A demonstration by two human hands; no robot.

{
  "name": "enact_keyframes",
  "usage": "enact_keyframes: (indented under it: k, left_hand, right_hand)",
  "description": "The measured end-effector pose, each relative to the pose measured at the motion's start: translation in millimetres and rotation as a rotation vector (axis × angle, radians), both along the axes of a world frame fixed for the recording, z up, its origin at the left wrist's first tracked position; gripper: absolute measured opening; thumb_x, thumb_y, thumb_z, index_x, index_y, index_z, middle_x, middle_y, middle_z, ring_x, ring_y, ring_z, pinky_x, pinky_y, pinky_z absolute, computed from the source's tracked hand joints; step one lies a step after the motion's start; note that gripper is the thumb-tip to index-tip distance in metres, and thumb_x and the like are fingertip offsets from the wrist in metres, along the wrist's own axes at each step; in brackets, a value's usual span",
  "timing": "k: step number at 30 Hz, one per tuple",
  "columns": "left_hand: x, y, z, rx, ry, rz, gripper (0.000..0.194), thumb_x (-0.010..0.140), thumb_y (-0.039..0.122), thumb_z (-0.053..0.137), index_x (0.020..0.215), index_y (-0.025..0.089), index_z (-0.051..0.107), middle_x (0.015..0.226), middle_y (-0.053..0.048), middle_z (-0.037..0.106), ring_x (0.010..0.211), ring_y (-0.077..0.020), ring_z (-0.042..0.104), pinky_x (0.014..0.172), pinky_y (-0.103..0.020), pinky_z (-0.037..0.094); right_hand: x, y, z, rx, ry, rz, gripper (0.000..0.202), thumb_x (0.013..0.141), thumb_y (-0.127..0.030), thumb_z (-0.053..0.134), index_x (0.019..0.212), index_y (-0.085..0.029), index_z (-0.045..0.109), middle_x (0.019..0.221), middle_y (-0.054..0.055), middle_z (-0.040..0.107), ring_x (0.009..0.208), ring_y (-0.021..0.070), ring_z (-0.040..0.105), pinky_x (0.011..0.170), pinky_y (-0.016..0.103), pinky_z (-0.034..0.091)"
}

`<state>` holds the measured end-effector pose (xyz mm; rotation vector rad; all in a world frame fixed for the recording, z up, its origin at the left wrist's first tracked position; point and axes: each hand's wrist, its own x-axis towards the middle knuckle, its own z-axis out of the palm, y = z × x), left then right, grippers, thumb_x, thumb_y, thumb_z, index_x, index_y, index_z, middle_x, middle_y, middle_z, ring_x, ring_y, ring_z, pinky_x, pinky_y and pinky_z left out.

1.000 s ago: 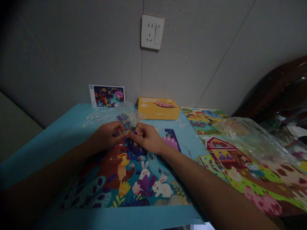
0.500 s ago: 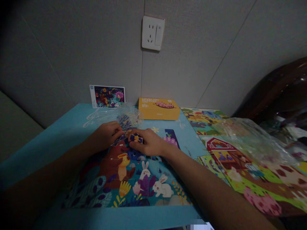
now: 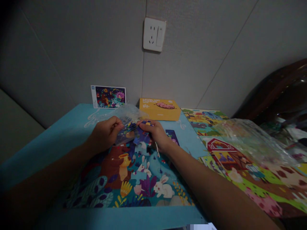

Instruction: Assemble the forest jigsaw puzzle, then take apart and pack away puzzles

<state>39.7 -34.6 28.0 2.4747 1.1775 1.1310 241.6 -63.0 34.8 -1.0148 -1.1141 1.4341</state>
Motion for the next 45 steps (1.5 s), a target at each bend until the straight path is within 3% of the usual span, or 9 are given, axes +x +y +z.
enact_keyframes:
  k: [6,17,23,28,30,33,36,40,45]
  left_hand:
    - [15.8,-20.6,-1.3,-0.090,-0.050,-0.147,0.014,0.090,0.024,0.048,0.078,0.020,0.051,0.062,0.003,0.058,0.054,-0.0118,0.054,0.053,-0.024,0.038]
    - [35.7,-51.2,-6.7,-0.163,-0.056,-0.461,0.008,0.087,0.018,0.060,0.082,0.018,0.054,0.057,0.008,0.052,0.049,-0.0071,0.048,0.050,-0.019,0.034]
    - [30.6,-39.3,-7.4,-0.011,-0.066,-0.274,0.013,0.082,0.008,0.053,0.089,0.019,0.053,0.055,0.010,0.045,0.045,-0.0057,0.043,0.048,-0.018,0.031]
    - [25.2,-29.5,-3.3,-0.058,-0.200,-0.025,0.009,0.083,0.013,0.049,0.089,0.019,0.052,0.050,0.011,0.042,0.043,-0.0066,0.043,0.048,-0.019,0.031]
    - [21.9,-25.5,-0.5,-0.070,-0.258,0.037,0.007,0.084,0.016,0.050,0.090,0.019,0.052,0.050,0.011,0.042,0.042,-0.0070,0.043,0.047,-0.019,0.032]
    - [15.2,-15.3,2.0,-0.053,-0.382,0.146,0.009,0.082,0.018,0.053,0.090,0.019,0.051,0.050,0.010,0.040,0.041,-0.0075,0.041,0.045,-0.020,0.031]
    - [6.2,1.2,1.4,-0.097,-0.650,0.270,0.013,0.079,0.020,0.056,0.091,0.021,0.050,0.050,0.010,0.043,0.038,-0.0079,0.039,0.041,-0.020,0.031]
    - [-5.0,22.2,-2.4,-0.209,-0.949,0.347,0.022,0.073,0.022,0.060,0.091,0.022,0.047,0.051,0.011,0.046,0.036,-0.0077,0.040,0.038,-0.019,0.033]
    - [-5.4,23.9,-4.7,-0.219,-0.913,0.296,0.023,0.073,0.021,0.061,0.092,0.022,0.048,0.052,0.010,0.047,0.036,-0.0071,0.040,0.038,-0.018,0.032]
  right_hand:
    - [-16.9,-2.2,-4.5,-0.187,-0.142,-0.210,0.015,0.070,-0.032,0.063,0.070,-0.018,0.058,0.047,-0.006,0.048,0.038,0.0078,0.037,0.039,0.021,0.032]
    - [-20.6,-0.2,-16.8,0.050,0.049,-0.272,0.022,0.068,-0.038,0.060,0.071,-0.017,0.062,0.061,0.000,0.063,0.061,0.0158,0.057,0.054,0.026,0.042]
    - [-21.0,3.4,-20.8,0.140,0.024,-0.190,0.023,0.063,-0.021,0.053,0.082,-0.017,0.066,0.090,0.005,0.071,0.077,0.0186,0.065,0.071,0.030,0.051]
    - [-8.3,-0.6,-20.4,0.483,-0.553,-0.135,0.053,0.068,-0.018,0.056,0.120,-0.021,0.059,0.123,0.010,0.065,0.105,0.0247,0.063,0.093,0.041,0.048]
    - [-5.0,-6.2,-13.9,0.647,-0.835,-0.189,0.041,0.076,-0.021,0.056,0.116,-0.017,0.063,0.117,0.012,0.068,0.104,0.0253,0.063,0.092,0.041,0.047]
    - [-2.3,-15.7,-0.6,0.756,-1.027,-0.213,0.021,0.085,-0.025,0.049,0.085,-0.015,0.068,0.075,0.006,0.068,0.068,0.0170,0.061,0.067,0.030,0.046]
    - [-1.1,-23.2,9.3,0.792,-1.096,0.004,0.025,0.088,-0.028,0.047,0.072,-0.016,0.064,0.055,0.000,0.056,0.050,0.0109,0.049,0.053,0.026,0.035]
    - [-1.7,-29.1,13.3,0.793,-1.294,0.408,0.041,0.074,-0.051,0.067,0.096,-0.017,0.064,0.086,0.007,0.067,0.067,0.0175,0.057,0.059,0.029,0.036]
    - [0.6,-29.2,13.5,0.687,-1.360,0.574,0.059,0.064,-0.054,0.077,0.107,-0.018,0.060,0.095,0.009,0.065,0.074,0.0212,0.058,0.058,0.029,0.035]
